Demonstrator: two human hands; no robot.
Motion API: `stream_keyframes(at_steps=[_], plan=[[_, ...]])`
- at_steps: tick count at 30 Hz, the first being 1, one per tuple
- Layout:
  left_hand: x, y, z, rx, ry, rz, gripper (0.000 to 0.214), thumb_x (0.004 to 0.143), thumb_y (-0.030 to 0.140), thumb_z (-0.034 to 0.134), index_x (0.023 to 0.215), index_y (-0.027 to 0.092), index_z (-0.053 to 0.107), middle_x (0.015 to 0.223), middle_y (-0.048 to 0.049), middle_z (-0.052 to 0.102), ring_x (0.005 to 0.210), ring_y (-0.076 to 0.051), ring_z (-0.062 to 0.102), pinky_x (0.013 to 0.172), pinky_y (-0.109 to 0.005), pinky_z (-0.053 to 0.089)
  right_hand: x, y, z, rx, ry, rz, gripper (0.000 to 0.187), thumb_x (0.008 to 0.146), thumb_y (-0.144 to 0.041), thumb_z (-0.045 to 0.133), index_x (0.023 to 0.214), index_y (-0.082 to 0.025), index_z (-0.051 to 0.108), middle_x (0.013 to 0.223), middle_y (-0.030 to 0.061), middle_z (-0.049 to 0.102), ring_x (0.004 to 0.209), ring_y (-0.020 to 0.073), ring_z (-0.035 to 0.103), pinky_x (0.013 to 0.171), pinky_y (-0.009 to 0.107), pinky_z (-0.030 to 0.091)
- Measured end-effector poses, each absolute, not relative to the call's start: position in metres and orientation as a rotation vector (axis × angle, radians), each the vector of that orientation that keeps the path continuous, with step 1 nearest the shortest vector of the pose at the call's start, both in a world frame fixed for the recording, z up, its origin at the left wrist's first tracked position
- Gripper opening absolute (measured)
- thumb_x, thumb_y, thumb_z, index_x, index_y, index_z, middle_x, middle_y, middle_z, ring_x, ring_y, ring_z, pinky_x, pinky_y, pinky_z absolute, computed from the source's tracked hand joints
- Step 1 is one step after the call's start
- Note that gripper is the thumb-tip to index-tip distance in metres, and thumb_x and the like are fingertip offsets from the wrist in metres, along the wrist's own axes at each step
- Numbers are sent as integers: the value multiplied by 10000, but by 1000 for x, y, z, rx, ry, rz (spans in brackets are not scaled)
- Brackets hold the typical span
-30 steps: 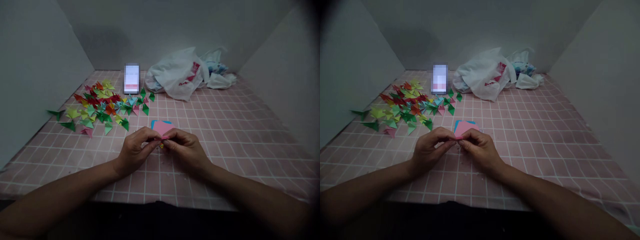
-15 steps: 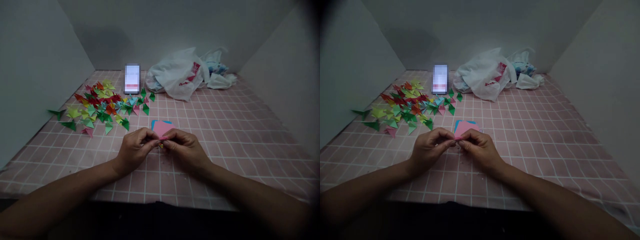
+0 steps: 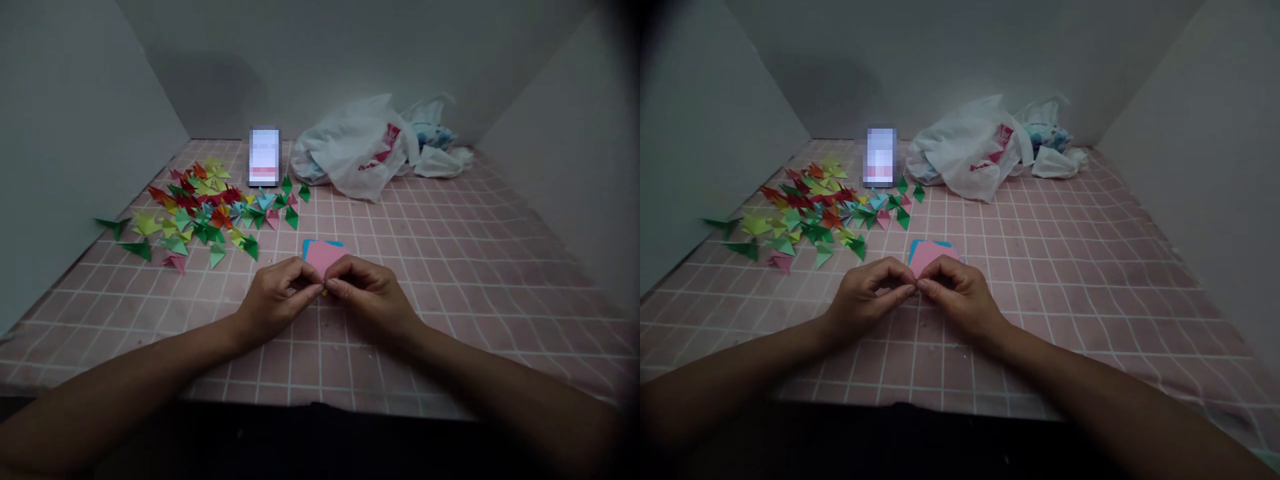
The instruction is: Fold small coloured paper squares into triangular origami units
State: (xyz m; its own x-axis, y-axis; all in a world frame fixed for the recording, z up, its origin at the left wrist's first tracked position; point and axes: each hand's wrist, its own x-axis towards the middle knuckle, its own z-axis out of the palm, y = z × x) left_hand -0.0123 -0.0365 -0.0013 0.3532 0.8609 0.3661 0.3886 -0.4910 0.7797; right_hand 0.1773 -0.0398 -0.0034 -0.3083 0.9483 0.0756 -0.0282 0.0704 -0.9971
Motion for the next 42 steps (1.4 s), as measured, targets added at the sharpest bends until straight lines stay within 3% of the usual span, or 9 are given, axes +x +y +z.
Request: stream_keyframes(at_steps=[3, 7, 15, 18, 21, 25, 32, 37, 42], plan=[[-11, -38, -1, 1847, 1086, 1068, 99, 854, 236, 679, 927, 169, 672, 819, -38, 725, 719, -131, 677, 637, -228, 538, 178, -40, -1, -994, -1476, 1351, 121, 845, -246, 699, 748, -184, 661, 686, -12, 624, 658, 128, 566, 639, 284, 448], [-12, -39, 5, 1720, 1058, 884, 160, 891, 264, 635, 777, 157, 668, 642, -8, 669, 583, -106, 607, 555, -212, 485, 179, -42, -1, -1021, -1450, 1376, 159, 852, -263, 691, 723, -184, 644, 663, -9, 642, 638, 130, 586, 628, 282, 458], [-14, -31, 7, 1352, 1030, 965, 217, 882, 329, 643, 758, 158, 594, 655, 11, 617, 557, -90, 595, 560, -210, 518, 181, -41, -1, -1072, -1296, 1434, 217, 883, -325, 680, 731, -186, 611, 579, -15, 651, 541, 113, 583, 581, 267, 447], [-14, -30, 5, 1363, 1017, 975, 263, 915, 401, 608, 818, 157, 613, 713, -8, 632, 610, -104, 608, 579, -220, 525, 180, -41, -3, -1070, -1276, 1450, 222, 886, -337, 680, 737, -185, 620, 587, -8, 656, 551, 118, 589, 589, 274, 453], [-11, -33, 3, 1449, 965, 829, 246, 859, 391, 690, 826, 155, 626, 675, -1, 637, 572, -99, 574, 527, -206, 471, 177, -44, -4, -1042, -1319, 1476, 218, 880, -326, 679, 726, -183, 620, 595, -10, 649, 563, 120, 592, 591, 279, 457], [-10, -35, 3, 1569, 944, 817, 246, 918, 340, 588, 778, 146, 642, 639, -1, 623, 566, -97, 571, 548, -213, 459, 175, -45, -5, -1029, -1326, 1531, 240, 868, -350, 689, 724, -184, 592, 589, -22, 632, 529, 106, 577, 541, 259, 439], [-14, -32, 7, 1572, 984, 885, 252, 902, 310, 589, 706, 153, 585, 596, 23, 581, 523, -80, 544, 524, -193, 443, 174, -45, -1, -1039, -1349, 1677, 223, 860, -326, 676, 724, -186, 567, 547, -41, 586, 469, 89, 524, 482, 231, 404], [-12, -32, 5, 1451, 977, 948, 337, 960, 402, 511, 756, 151, 603, 652, -1, 615, 588, -101, 597, 576, -212, 489, 174, -47, -2, -1040, -1321, 1589, 200, 841, -311, 691, 726, -181, 591, 616, -31, 614, 503, 93, 560, 514, 246, 441], [-9, -36, 0, 1402, 987, 904, 236, 834, 354, 710, 772, 144, 620, 651, 23, 583, 567, -84, 522, 543, -206, 425, 173, -45, -6, -1007, -1329, 1497, 222, 858, -332, 690, 724, -183, 595, 601, -24, 626, 541, 100, 569, 559, 255, 450]])
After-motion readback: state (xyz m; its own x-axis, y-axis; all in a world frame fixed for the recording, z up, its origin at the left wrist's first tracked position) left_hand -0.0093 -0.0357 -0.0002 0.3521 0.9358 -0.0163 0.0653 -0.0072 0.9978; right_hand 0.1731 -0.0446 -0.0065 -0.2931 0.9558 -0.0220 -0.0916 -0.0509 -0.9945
